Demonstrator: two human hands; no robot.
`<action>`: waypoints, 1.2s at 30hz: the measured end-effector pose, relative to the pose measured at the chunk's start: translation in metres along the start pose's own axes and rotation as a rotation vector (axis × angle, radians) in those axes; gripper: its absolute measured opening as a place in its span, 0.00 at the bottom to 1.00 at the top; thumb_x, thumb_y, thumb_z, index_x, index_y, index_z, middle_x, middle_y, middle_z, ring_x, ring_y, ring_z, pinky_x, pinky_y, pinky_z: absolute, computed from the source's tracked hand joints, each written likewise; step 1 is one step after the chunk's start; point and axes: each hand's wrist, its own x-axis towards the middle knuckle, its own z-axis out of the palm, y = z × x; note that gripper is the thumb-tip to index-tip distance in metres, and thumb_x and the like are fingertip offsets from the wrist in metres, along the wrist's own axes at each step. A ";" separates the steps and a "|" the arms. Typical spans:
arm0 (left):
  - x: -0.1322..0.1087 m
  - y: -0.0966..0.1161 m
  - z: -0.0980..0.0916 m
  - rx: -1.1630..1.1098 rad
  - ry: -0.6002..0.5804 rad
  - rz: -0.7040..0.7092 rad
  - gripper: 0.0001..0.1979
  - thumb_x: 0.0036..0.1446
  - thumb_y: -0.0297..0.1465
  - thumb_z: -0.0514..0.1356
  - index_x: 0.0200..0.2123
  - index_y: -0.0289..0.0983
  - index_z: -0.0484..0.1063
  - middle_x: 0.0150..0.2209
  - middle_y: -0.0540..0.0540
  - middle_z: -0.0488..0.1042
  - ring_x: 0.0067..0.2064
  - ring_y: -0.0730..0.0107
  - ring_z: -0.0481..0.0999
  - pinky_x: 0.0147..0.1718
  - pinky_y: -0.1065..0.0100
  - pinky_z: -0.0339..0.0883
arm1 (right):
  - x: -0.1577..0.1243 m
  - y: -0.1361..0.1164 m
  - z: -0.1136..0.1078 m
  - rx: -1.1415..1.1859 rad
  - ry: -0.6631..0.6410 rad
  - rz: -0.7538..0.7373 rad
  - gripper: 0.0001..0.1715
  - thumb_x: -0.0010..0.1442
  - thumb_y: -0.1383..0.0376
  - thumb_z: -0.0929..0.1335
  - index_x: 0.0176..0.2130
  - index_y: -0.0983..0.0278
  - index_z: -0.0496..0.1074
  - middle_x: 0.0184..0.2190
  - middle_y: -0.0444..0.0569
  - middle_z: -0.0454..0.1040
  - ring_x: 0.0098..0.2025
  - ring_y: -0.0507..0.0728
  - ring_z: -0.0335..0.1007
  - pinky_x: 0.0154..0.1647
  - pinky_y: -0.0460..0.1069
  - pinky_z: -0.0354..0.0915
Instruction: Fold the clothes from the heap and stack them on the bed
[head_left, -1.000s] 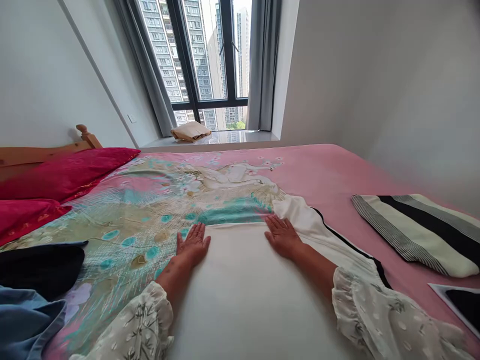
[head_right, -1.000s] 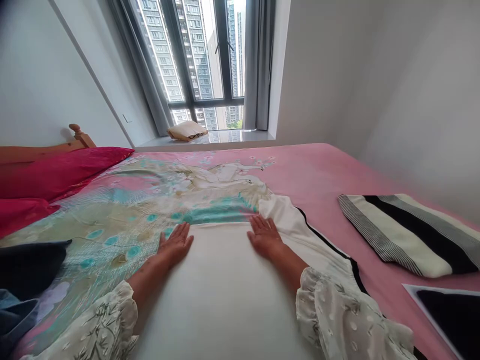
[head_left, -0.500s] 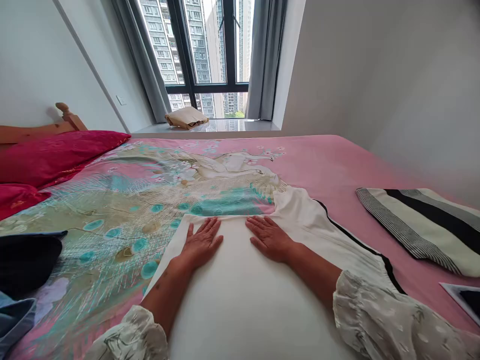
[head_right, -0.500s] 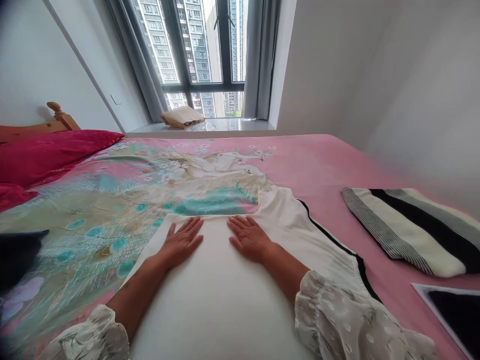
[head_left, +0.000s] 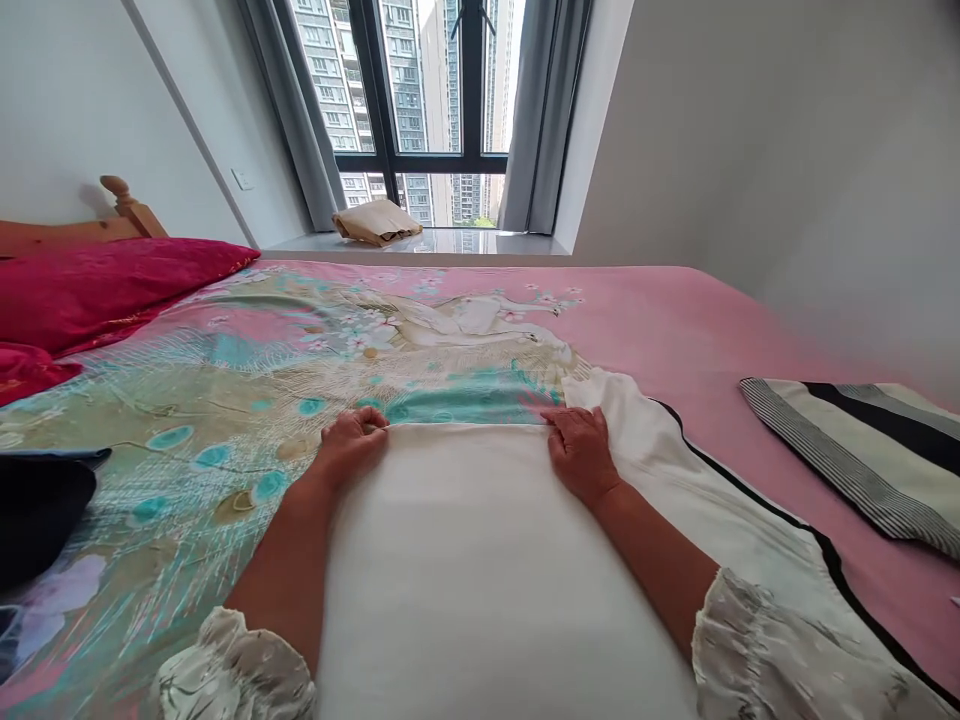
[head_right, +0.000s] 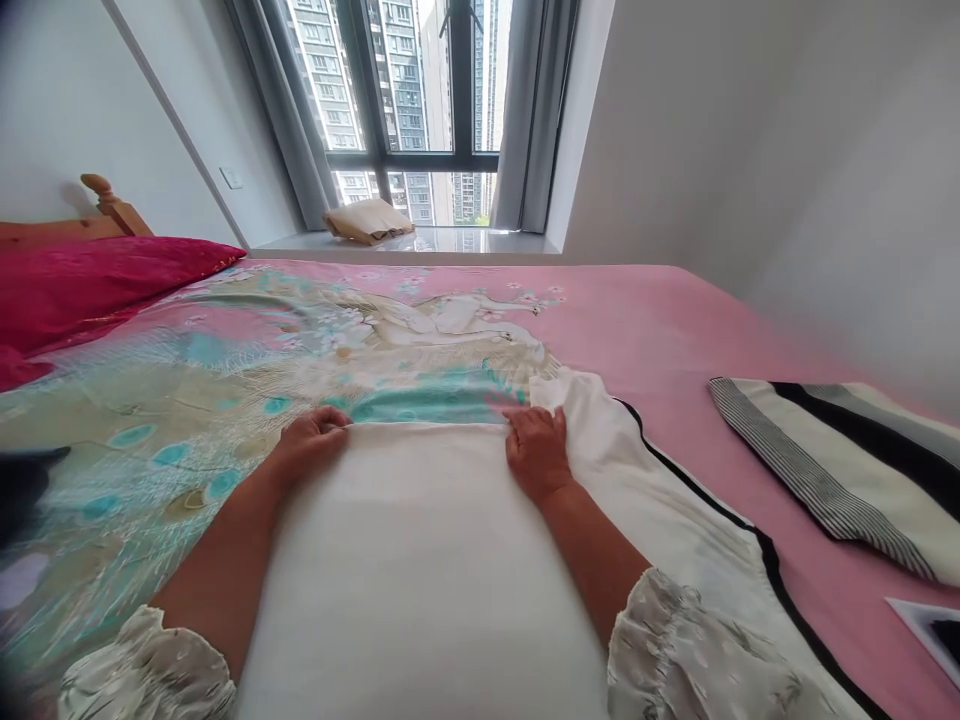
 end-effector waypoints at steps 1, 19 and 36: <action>-0.001 -0.002 -0.004 -0.149 -0.037 -0.005 0.12 0.48 0.37 0.55 0.36 0.39 0.71 0.30 0.51 0.74 0.37 0.66 0.73 0.41 0.64 0.66 | 0.001 0.002 0.001 0.018 0.010 0.017 0.22 0.55 0.71 0.58 0.46 0.62 0.71 0.43 0.50 0.74 0.51 0.59 0.63 0.64 0.62 0.34; -0.009 0.022 -0.011 0.101 0.268 -0.050 0.16 0.53 0.38 0.55 0.43 0.39 0.73 0.38 0.45 0.76 0.43 0.60 0.74 0.40 0.65 0.66 | 0.000 0.000 -0.009 0.105 0.115 -0.083 0.18 0.62 0.66 0.57 0.46 0.62 0.70 0.49 0.52 0.72 0.58 0.60 0.60 0.64 0.66 0.38; -0.039 0.063 0.039 0.284 -0.199 0.549 0.25 0.64 0.36 0.41 0.63 0.42 0.54 0.67 0.48 0.46 0.68 0.67 0.43 0.65 0.52 0.31 | -0.010 -0.030 -0.028 -0.025 -0.518 -0.457 0.30 0.68 0.57 0.51 0.66 0.61 0.47 0.66 0.45 0.46 0.69 0.56 0.33 0.67 0.60 0.29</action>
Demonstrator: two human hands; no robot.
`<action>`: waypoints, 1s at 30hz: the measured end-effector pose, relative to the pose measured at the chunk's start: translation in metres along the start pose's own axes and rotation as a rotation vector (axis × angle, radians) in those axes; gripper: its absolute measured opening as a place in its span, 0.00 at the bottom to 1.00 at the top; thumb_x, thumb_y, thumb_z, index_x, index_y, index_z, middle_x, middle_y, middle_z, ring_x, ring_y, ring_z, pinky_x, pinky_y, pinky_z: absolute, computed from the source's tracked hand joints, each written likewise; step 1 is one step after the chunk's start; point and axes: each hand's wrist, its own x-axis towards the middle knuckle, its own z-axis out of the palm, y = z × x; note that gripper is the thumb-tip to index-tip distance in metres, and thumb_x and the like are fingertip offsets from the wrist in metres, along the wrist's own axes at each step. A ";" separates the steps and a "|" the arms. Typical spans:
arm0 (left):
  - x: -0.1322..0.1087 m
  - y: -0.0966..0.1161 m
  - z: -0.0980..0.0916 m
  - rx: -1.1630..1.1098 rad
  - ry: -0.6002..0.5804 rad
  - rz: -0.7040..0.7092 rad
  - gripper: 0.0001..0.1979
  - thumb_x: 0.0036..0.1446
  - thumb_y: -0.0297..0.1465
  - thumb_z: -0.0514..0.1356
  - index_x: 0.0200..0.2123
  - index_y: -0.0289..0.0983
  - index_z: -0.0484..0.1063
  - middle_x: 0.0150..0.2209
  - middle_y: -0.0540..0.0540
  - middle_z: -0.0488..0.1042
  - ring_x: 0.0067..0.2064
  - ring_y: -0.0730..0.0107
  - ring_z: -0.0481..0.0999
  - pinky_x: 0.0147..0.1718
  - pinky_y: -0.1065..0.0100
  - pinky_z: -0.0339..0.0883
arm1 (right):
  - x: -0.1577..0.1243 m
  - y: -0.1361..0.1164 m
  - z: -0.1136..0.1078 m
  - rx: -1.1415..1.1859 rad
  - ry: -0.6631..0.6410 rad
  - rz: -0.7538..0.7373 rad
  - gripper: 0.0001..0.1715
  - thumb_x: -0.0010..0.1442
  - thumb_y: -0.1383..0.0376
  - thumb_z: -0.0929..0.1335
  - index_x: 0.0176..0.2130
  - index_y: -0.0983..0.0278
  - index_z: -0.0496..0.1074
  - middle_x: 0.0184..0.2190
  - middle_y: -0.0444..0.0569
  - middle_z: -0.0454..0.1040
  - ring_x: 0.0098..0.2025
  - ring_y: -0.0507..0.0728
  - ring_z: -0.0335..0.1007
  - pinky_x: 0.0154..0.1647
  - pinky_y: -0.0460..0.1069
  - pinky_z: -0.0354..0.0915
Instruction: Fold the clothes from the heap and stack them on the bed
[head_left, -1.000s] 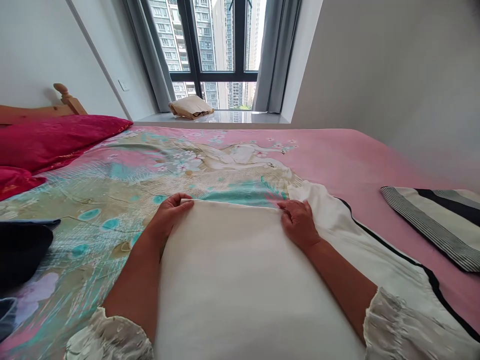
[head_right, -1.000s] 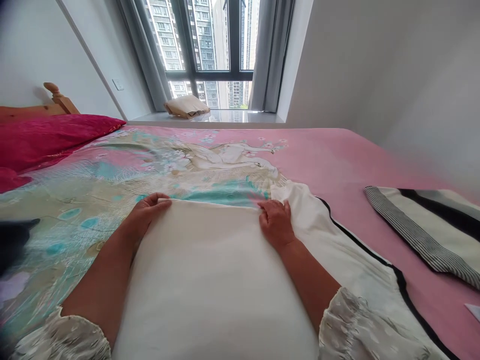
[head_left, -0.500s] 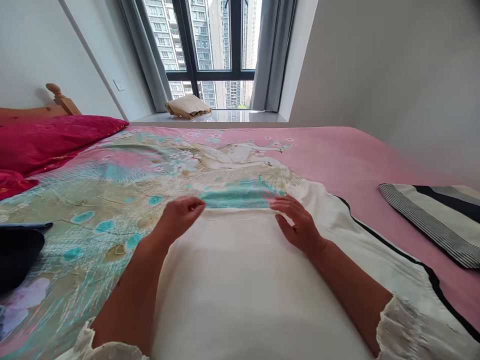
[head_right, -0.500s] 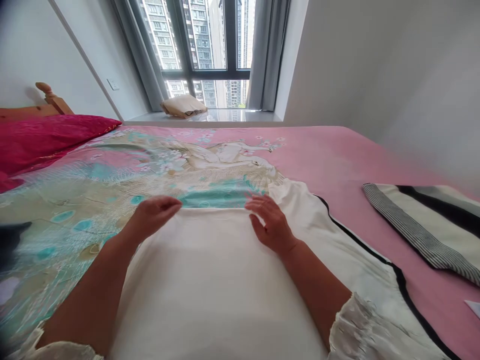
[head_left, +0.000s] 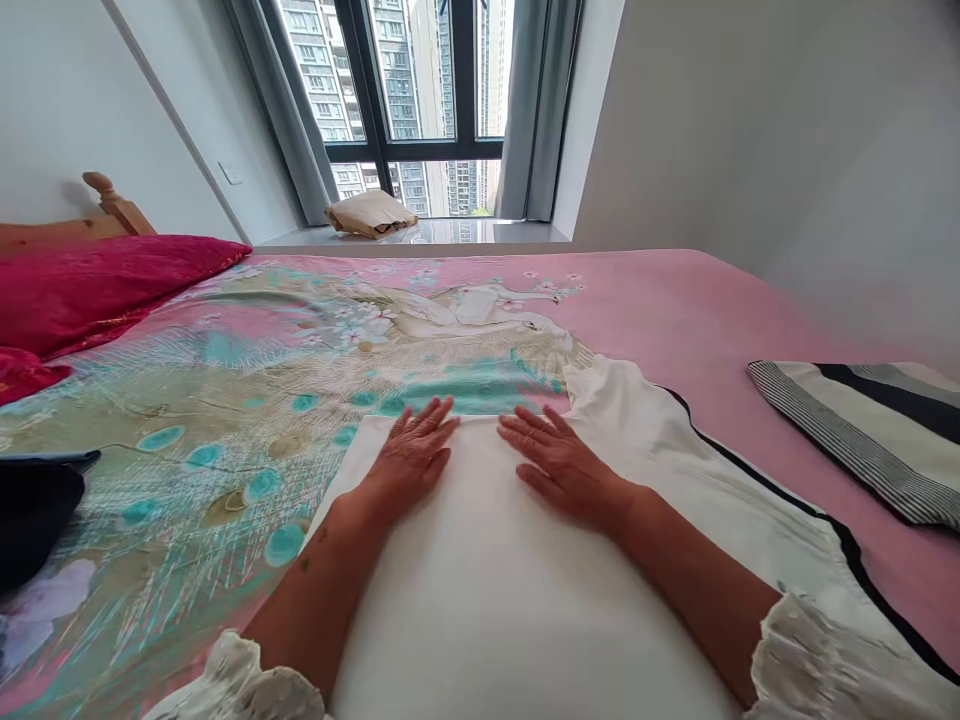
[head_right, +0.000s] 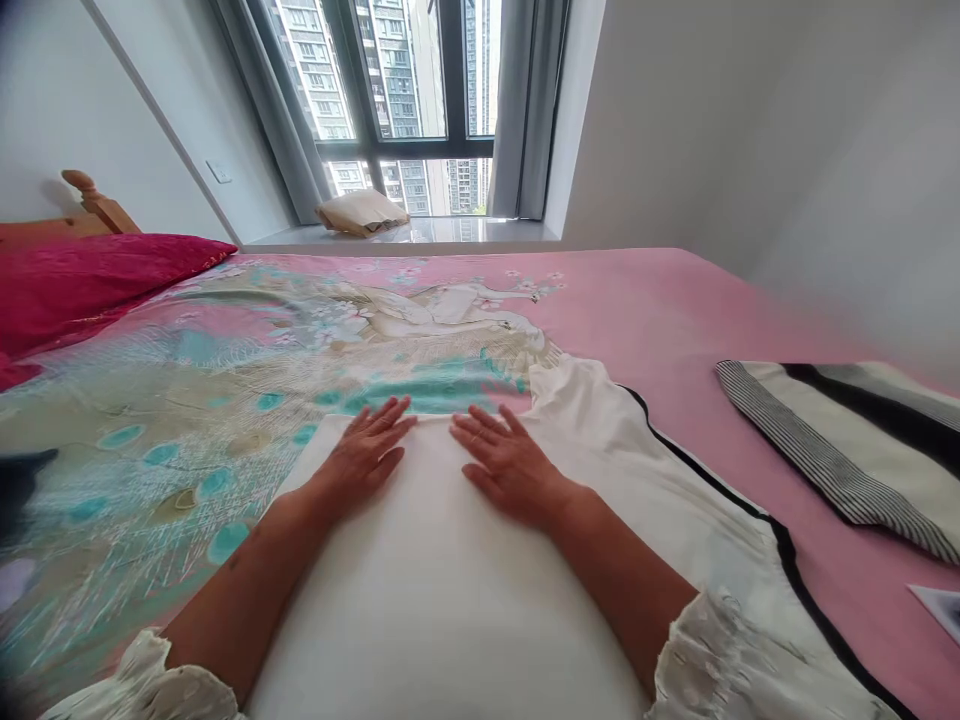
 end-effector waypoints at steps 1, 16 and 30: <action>0.000 0.003 0.000 -0.025 -0.020 0.099 0.24 0.65 0.37 0.40 0.63 0.44 0.55 0.67 0.50 0.48 0.68 0.70 0.44 0.65 0.55 0.32 | 0.000 -0.004 0.000 0.025 -0.044 -0.063 0.30 0.68 0.56 0.51 0.66 0.60 0.48 0.66 0.45 0.47 0.68 0.55 0.34 0.68 0.59 0.30; 0.009 0.018 0.016 0.037 -0.115 -0.144 0.32 0.63 0.45 0.39 0.66 0.38 0.44 0.68 0.46 0.42 0.68 0.63 0.41 0.64 0.45 0.26 | 0.014 -0.003 0.006 0.017 -0.189 0.124 0.33 0.67 0.52 0.48 0.66 0.64 0.47 0.67 0.47 0.43 0.68 0.59 0.35 0.67 0.64 0.31; -0.003 -0.011 0.006 0.047 -0.068 -0.341 0.29 0.63 0.40 0.39 0.66 0.37 0.46 0.68 0.45 0.42 0.68 0.61 0.42 0.61 0.40 0.20 | 0.017 0.002 0.011 -0.104 -0.192 0.293 0.34 0.67 0.53 0.47 0.67 0.65 0.43 0.67 0.48 0.41 0.69 0.58 0.32 0.67 0.63 0.33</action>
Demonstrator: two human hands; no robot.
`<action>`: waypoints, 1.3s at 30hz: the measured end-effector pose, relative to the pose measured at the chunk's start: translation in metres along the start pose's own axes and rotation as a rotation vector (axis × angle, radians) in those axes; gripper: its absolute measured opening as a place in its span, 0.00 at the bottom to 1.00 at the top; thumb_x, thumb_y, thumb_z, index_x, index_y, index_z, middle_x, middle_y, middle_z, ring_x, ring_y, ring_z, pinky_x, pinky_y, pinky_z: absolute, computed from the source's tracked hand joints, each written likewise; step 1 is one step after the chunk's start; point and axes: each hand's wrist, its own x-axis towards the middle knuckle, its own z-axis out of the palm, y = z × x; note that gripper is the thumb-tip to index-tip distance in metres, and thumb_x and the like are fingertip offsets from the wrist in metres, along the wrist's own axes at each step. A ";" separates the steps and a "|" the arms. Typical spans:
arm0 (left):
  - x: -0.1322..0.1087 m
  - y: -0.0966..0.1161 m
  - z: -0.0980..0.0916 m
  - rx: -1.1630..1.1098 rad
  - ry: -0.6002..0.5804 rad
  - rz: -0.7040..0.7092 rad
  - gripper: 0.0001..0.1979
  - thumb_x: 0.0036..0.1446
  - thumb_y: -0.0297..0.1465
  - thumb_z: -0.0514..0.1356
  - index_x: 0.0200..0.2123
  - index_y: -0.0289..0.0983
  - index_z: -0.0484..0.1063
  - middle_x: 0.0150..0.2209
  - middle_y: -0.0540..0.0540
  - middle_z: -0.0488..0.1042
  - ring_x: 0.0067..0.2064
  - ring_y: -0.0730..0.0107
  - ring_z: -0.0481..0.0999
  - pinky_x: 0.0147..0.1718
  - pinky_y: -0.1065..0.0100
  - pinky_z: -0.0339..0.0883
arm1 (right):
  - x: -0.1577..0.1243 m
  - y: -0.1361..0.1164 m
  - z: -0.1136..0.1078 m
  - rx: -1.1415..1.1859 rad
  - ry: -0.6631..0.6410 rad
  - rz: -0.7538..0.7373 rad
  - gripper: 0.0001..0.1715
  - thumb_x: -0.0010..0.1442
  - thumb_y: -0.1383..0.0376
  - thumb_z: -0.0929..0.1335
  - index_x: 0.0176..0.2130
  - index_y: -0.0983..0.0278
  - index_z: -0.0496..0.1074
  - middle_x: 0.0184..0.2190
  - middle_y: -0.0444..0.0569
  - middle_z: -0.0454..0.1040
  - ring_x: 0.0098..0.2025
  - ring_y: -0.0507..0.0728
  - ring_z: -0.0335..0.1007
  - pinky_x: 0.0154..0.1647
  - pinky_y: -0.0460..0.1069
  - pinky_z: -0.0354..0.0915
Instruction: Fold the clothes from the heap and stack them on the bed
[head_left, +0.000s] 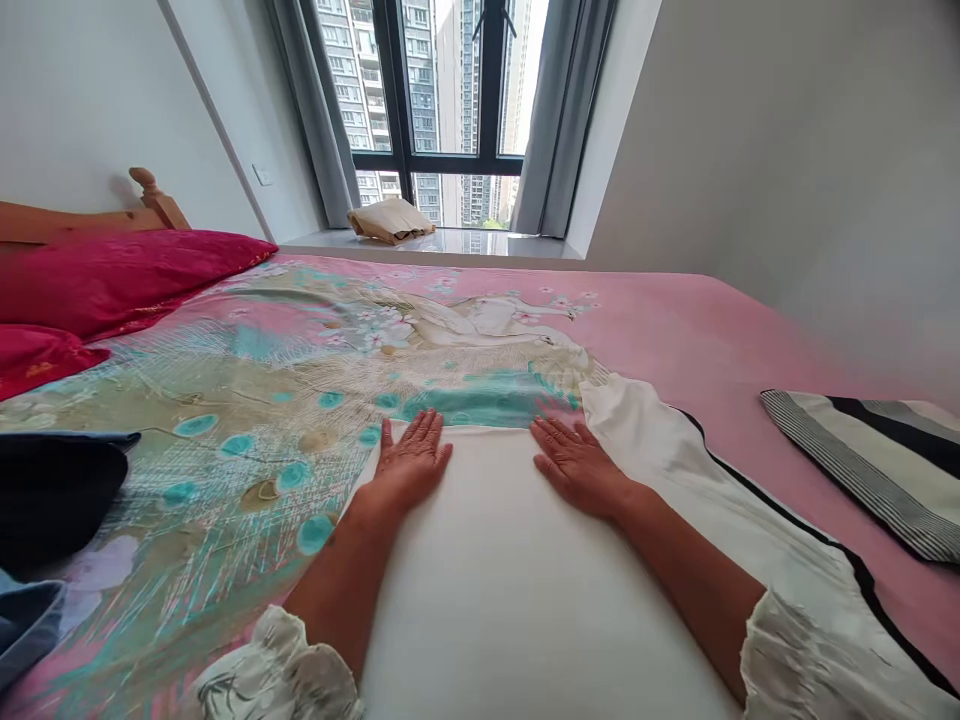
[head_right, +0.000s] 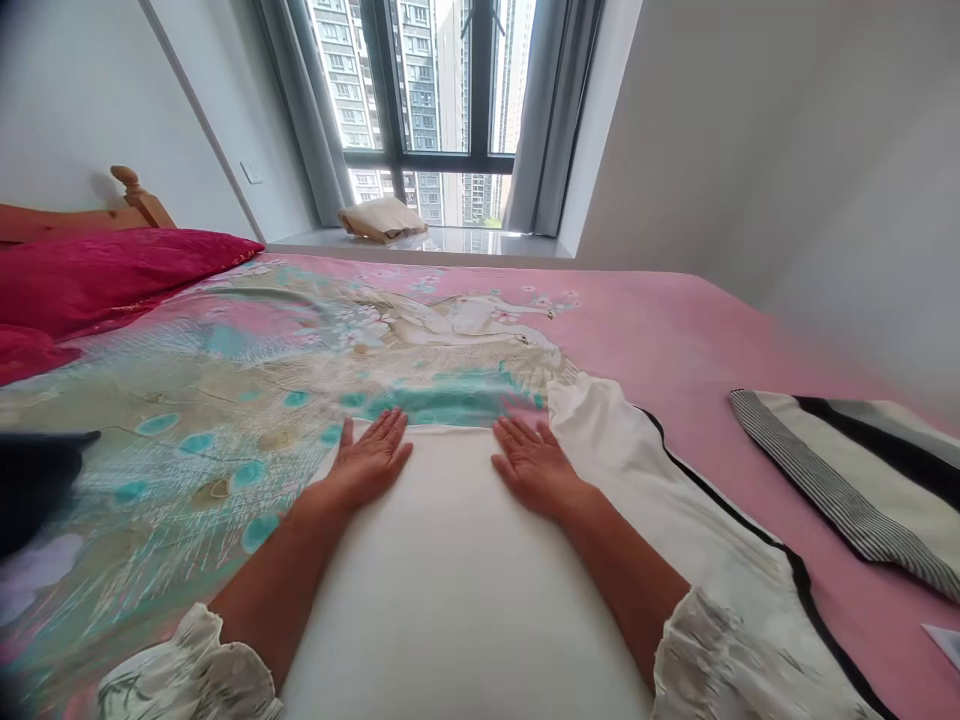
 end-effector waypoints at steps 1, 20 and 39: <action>0.000 0.000 0.000 0.013 0.037 -0.049 0.29 0.63 0.38 0.39 0.65 0.36 0.46 0.68 0.44 0.42 0.68 0.61 0.42 0.61 0.40 0.20 | 0.001 0.004 0.001 -0.020 0.039 0.049 0.35 0.67 0.53 0.47 0.67 0.66 0.43 0.67 0.48 0.40 0.69 0.58 0.32 0.67 0.63 0.32; -0.012 0.041 0.019 -0.080 0.012 0.435 0.32 0.63 0.45 0.39 0.66 0.38 0.42 0.68 0.47 0.41 0.69 0.67 0.39 0.65 0.52 0.27 | -0.013 -0.010 0.008 -0.042 0.081 -0.128 0.35 0.67 0.52 0.48 0.67 0.64 0.42 0.68 0.46 0.41 0.69 0.56 0.33 0.68 0.59 0.34; -0.017 0.034 0.012 0.006 -0.001 0.320 0.35 0.60 0.50 0.40 0.66 0.40 0.44 0.68 0.49 0.42 0.68 0.64 0.41 0.63 0.50 0.19 | -0.045 0.007 0.000 0.054 0.063 0.017 0.36 0.66 0.50 0.48 0.67 0.63 0.42 0.68 0.46 0.39 0.69 0.54 0.29 0.67 0.59 0.30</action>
